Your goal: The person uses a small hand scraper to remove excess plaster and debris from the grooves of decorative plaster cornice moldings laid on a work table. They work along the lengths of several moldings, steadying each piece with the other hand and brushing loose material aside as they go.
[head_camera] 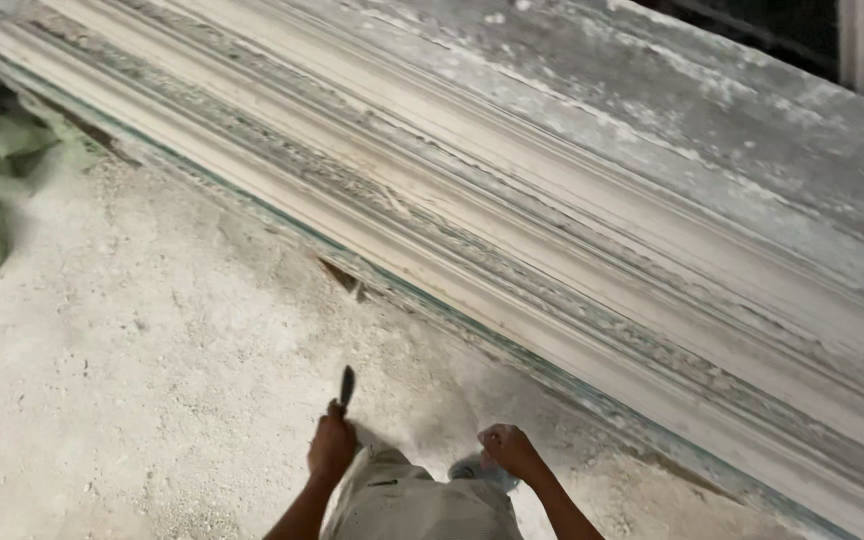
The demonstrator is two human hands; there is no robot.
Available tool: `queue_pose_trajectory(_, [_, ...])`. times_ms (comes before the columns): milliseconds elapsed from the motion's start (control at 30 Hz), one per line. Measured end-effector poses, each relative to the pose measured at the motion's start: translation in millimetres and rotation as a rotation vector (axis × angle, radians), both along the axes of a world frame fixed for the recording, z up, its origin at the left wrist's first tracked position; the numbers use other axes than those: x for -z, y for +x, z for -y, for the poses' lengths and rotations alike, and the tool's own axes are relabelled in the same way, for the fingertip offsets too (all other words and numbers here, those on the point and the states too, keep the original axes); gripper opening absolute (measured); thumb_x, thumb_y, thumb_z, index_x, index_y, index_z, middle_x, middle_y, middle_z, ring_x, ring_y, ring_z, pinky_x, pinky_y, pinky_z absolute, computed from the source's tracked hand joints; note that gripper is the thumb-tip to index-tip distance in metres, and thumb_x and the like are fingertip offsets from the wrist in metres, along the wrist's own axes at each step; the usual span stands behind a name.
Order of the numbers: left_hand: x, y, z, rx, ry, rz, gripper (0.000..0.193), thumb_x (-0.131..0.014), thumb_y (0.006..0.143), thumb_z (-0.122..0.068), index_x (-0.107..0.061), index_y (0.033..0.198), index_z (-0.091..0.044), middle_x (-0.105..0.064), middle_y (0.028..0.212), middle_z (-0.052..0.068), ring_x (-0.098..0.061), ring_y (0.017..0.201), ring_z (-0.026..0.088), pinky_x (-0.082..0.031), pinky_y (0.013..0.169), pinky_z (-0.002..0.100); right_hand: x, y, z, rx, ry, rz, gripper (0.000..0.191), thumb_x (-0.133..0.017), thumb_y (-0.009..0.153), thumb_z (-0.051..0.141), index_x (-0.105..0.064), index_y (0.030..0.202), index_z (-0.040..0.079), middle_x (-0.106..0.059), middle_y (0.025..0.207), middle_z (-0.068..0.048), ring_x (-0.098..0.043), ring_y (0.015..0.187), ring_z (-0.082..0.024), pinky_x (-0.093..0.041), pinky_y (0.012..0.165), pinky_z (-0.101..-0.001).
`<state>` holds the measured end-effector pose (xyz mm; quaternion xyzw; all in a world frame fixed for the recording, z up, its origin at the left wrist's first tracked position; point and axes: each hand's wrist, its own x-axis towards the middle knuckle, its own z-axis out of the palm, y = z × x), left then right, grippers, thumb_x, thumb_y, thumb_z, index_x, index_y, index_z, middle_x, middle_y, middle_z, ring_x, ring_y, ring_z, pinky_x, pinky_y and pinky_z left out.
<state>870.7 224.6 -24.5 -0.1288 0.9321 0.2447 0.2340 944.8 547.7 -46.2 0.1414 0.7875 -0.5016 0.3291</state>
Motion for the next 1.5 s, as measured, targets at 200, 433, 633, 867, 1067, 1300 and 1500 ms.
queue_pose_trajectory(200, [10.3, -15.7, 75.0, 0.142, 0.393, -0.251, 0.041, -0.054, 0.099, -0.029, -0.051, 0.137, -0.013, -0.07, 0.108, 0.021, -0.068, 0.095, 0.045, -0.056, 0.077, 0.056, -2.3, -76.6, 143.8, -0.122, -0.055, -0.158, 0.044, -0.061, 0.098, 0.042, -0.076, 0.121, 0.008, -0.075, 0.109, -0.003, -0.072, 0.096, -0.019, -0.057, 0.085, -0.0387])
queue_pose_trajectory(433, [-15.7, -92.1, 253.3, -0.206, 0.47, -0.339, 0.032, -0.052, 0.102, -0.03, -0.057, 0.126, -0.01, -0.071, 0.088, 0.022, -0.069, 0.079, 0.042, -0.053, 0.068, 0.052, -14.7, -179.1, 345.0, -0.425, 0.148, -0.24, 0.036, -0.064, 0.106, 0.032, -0.076, 0.114, 0.0, -0.079, 0.1, -0.016, -0.075, 0.086, -0.025, -0.06, 0.082, -0.0397])
queue_pose_trajectory(633, [-20.0, -164.0, 330.7, -0.394, 0.5, -0.479, 0.027, -0.056, 0.101, -0.027, -0.054, 0.115, -0.004, -0.074, 0.078, 0.016, -0.072, 0.067, 0.034, -0.055, 0.058, 0.045, -32.9, -271.5, 453.4, -0.279, -0.15, -0.112, 0.05, -0.038, 0.099, 0.005, -0.048, 0.148, 0.013, -0.071, 0.121, -0.013, -0.079, 0.095, -0.03, -0.058, 0.087, -0.0382])
queue_pose_trajectory(867, [3.0, -227.2, 363.3, -0.696, 0.852, -0.315, 0.03, -0.06, 0.1, -0.026, -0.048, 0.105, 0.002, -0.076, 0.081, 0.017, -0.07, 0.066, 0.023, -0.057, 0.057, 0.038, -9.4, -366.1, 522.8, -0.437, -0.322, -0.2, 0.066, -0.051, 0.096, 0.001, -0.033, 0.158, 0.016, -0.033, 0.163, -0.013, -0.035, 0.15, -0.027, -0.037, 0.113, -0.0328])
queue_pose_trajectory(1067, [5.2, -339.7, 422.8, -0.674, 0.695, -0.36, 0.026, -0.064, 0.097, -0.026, -0.062, 0.098, 0.0, -0.076, 0.087, 0.016, -0.074, 0.073, 0.019, -0.058, 0.063, 0.034, -13.4, -458.7, 595.7, -0.589, -0.255, -0.201, 0.076, -0.06, 0.097, 0.026, -0.021, 0.162, 0.015, -0.063, 0.128, -0.018, -0.065, 0.114, -0.028, -0.052, 0.095, -0.0386])
queue_pose_trajectory(1300, [-44.1, -529.6, 500.2, -0.235, 0.475, -0.668, 0.03, -0.055, 0.108, -0.026, -0.07, 0.115, 0.0, -0.071, 0.105, 0.021, -0.07, 0.086, 0.031, -0.057, 0.075, 0.04, -96.7, -662.1, 658.3, -0.566, 0.266, -0.185, 0.061, -0.052, 0.101, 0.035, -0.041, 0.16, 0.025, -0.075, 0.108, -0.024, -0.071, 0.088, -0.04, -0.056, 0.08, -0.0477])
queue_pose_trajectory(1500, [-87.5, -698.9, 531.9, 0.02, 0.379, -0.905, 0.039, -0.057, 0.103, -0.019, -0.057, 0.134, 0.005, -0.058, 0.126, 0.027, -0.062, 0.108, 0.045, -0.054, 0.089, 0.048, -103.7, -824.3, 658.6, -0.383, 0.223, -0.869, 0.049, -0.058, 0.098, 0.026, -0.055, 0.143, 0.008, -0.064, 0.137, -0.022, -0.062, 0.121, -0.039, -0.05, 0.101, -0.0469])
